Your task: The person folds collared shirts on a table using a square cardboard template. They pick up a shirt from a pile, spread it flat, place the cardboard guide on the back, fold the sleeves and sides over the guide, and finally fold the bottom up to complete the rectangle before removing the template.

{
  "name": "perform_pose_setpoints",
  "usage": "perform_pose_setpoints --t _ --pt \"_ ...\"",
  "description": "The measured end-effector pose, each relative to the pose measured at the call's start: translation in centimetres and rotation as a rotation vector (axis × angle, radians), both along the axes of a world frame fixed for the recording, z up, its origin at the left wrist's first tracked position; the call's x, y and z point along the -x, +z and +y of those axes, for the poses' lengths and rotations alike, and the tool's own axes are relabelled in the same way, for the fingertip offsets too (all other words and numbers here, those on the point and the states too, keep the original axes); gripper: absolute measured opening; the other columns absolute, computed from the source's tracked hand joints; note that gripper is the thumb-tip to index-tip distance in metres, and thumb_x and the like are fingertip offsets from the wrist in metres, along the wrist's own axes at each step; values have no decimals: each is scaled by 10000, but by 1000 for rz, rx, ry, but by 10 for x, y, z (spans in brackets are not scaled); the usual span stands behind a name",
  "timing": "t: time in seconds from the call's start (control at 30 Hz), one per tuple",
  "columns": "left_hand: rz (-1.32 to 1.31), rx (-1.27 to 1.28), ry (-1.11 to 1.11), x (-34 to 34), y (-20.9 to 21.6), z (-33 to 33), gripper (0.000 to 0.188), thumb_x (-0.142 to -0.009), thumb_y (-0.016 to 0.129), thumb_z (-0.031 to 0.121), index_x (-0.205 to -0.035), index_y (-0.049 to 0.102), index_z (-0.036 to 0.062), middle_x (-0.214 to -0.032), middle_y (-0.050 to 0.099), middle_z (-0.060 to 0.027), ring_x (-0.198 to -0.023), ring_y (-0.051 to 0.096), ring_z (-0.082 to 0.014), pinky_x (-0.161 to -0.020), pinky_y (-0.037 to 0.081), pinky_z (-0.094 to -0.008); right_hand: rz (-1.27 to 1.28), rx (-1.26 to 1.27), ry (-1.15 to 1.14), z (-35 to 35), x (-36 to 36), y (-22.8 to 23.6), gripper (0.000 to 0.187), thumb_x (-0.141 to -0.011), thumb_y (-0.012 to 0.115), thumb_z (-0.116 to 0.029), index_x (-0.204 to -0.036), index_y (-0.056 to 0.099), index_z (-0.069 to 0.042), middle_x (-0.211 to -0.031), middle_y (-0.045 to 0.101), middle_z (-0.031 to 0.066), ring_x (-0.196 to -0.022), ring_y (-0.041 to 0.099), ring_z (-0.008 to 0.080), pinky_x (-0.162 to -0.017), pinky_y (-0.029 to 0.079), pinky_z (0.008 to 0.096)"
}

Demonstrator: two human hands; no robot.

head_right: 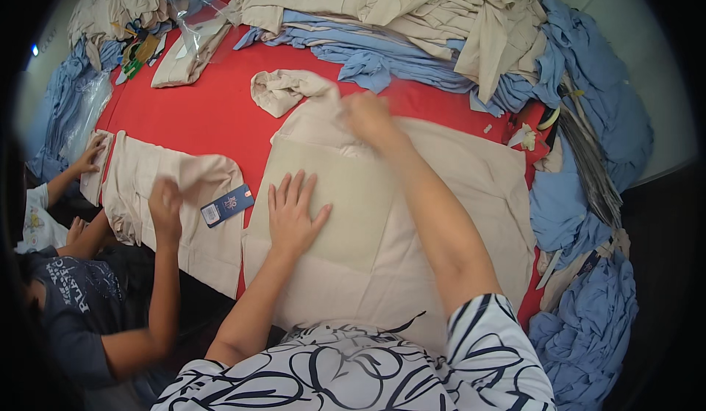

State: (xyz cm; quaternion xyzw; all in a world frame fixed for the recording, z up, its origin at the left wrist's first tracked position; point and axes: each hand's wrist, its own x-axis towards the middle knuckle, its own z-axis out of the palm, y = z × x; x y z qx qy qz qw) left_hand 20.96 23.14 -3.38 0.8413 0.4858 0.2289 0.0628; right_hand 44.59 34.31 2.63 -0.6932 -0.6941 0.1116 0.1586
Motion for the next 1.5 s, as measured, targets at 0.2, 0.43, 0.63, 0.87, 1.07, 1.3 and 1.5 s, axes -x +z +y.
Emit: perform_pose_setpoints --t 0.2,0.43,0.63,0.87,1.07,1.3,1.5 --pt "-743 337 -43 1 4 -7 655 -895 622 379 -1442 442 67 -1452 457 -172 -1385 377 -332 -1165 283 -451 676 33 281 -66 36 5 334 -931 609 -283 -1194 669 -86 -1309 603 136 -1240 537 316 -1049 412 403" --pt "-457 -147 91 6 -25 5 666 -943 524 232 -1527 277 28 -1558 308 -172 -1394 368 -321 -1162 295 -410 455 64 317 -125 108 -56 451 -1010 485 -321 -1393 508 -83 -1442 496 167 -1434 333 298 -1184 246 462" --pt "-208 52 -5 14 -6 -5 426 -826 606 238 -1218 576 74 -1190 570 -90 -1162 496 -296 -1055 362 -426 630 -36 -33 -158 -29 -30 393 -868 469 42 -1184 685 -46 -1267 652 132 -1205 587 288 -1074 420 357" --pt "-168 -98 47 11 -30 3 384 -824 607 274 -1162 621 93 -1078 539 -124 -1098 443 -343 -957 396 -431 -545 -349 -340 -319 -208 6 287 -752 622 -13 -1021 655 -109 -995 604 105 -1039 511 331 -994 370 502" --pt "-180 -13 60 21 -30 4 399 -823 606 123 -1220 632 89 -1107 526 -141 -1082 446 -338 -941 415 -395 -480 -56 -838 -476 -157 20 263 -766 622 0 -1020 660 -60 -1101 595 131 -1103 515 375 -997 362 497" --pt "260 -44 -243 27 13 2 660 -792 688 259 -1383 508 29 -1536 390 -108 -1447 282 -331 -1193 133 -536 37 -600 -513 -399 -206 -78 356 -913 514 -21 -1251 627 -43 -1226 631 157 -1189 550 307 -1030 407 432" --pt "242 -21 -152 45 -4 -8 747 -811 679 317 -1464 421 62 -1521 424 -84 -1430 340 -275 -1187 145 -551 -237 -374 -593 -416 -252 -84 297 -994 500 -213 -1146 650 -7 -1121 661 155 -1057 594 345 -941 440 457"
